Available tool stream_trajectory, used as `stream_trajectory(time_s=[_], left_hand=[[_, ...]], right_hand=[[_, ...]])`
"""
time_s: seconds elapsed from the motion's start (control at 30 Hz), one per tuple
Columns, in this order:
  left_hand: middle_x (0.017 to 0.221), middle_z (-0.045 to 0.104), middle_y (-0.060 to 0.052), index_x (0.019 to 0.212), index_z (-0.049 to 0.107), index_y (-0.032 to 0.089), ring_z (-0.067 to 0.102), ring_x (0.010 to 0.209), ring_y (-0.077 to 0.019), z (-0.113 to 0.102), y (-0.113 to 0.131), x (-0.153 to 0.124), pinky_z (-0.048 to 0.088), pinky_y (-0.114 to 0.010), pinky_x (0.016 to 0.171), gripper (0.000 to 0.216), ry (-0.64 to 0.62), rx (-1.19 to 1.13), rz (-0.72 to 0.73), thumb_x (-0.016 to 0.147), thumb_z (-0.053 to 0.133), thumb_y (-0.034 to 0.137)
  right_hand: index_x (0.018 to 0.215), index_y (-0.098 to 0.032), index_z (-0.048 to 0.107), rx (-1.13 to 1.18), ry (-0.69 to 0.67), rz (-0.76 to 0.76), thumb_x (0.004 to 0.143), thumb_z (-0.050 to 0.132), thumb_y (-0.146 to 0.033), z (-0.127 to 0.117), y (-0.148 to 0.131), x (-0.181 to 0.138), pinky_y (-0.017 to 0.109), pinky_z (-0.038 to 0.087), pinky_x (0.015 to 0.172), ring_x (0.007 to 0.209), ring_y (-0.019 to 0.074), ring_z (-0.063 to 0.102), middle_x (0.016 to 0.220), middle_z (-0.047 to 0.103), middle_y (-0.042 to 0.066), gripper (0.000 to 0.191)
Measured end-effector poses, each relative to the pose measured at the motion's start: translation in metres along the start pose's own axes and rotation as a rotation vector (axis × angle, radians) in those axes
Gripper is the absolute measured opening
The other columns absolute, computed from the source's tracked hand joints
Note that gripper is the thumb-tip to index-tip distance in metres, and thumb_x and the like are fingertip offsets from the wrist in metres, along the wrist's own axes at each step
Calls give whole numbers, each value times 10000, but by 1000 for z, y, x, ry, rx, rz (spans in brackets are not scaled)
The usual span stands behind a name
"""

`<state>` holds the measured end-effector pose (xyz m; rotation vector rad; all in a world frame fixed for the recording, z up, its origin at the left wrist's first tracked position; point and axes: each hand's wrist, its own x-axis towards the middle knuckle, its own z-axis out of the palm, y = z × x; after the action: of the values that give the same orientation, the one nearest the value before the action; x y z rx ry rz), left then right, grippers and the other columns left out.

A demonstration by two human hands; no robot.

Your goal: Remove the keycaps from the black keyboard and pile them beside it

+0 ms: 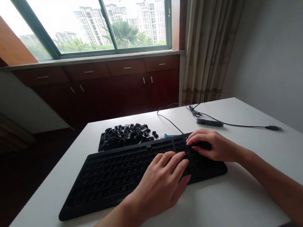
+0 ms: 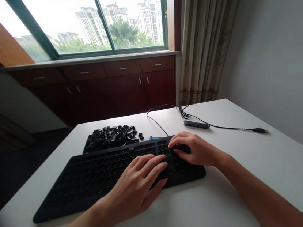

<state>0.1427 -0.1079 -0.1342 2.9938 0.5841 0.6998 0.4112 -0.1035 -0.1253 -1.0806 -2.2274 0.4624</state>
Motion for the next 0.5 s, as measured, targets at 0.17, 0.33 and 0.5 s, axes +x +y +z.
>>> stream_trajectory(time_s=[0.17,0.33,0.5], left_hand=[[1340,638,-53,1268,595,192,589,1109,-239,6,-3,14,508,-434,962,288,22,-107,-146,1026,456,261],[1101,731,-22,1158,690,235,631,967,-221,9,-12,35,516,-419,896,255,-30,-104,-113,1024,477,275],[1040,752,-6,1101,743,245,650,918,-190,8,-24,44,522,-346,863,224,-35,-185,-85,1003,542,258]], right_hand=[[1153,-240,666,-21,47,46,918,611,-139,4,5,-2,353,564,890,982,196,661,1137,687,61,262],[1107,-229,674,-51,86,55,927,618,-160,5,5,0,359,555,896,995,204,659,1099,692,58,201],[1054,-229,692,-37,99,69,942,627,-181,7,2,1,343,554,905,996,192,673,1087,705,47,139]])
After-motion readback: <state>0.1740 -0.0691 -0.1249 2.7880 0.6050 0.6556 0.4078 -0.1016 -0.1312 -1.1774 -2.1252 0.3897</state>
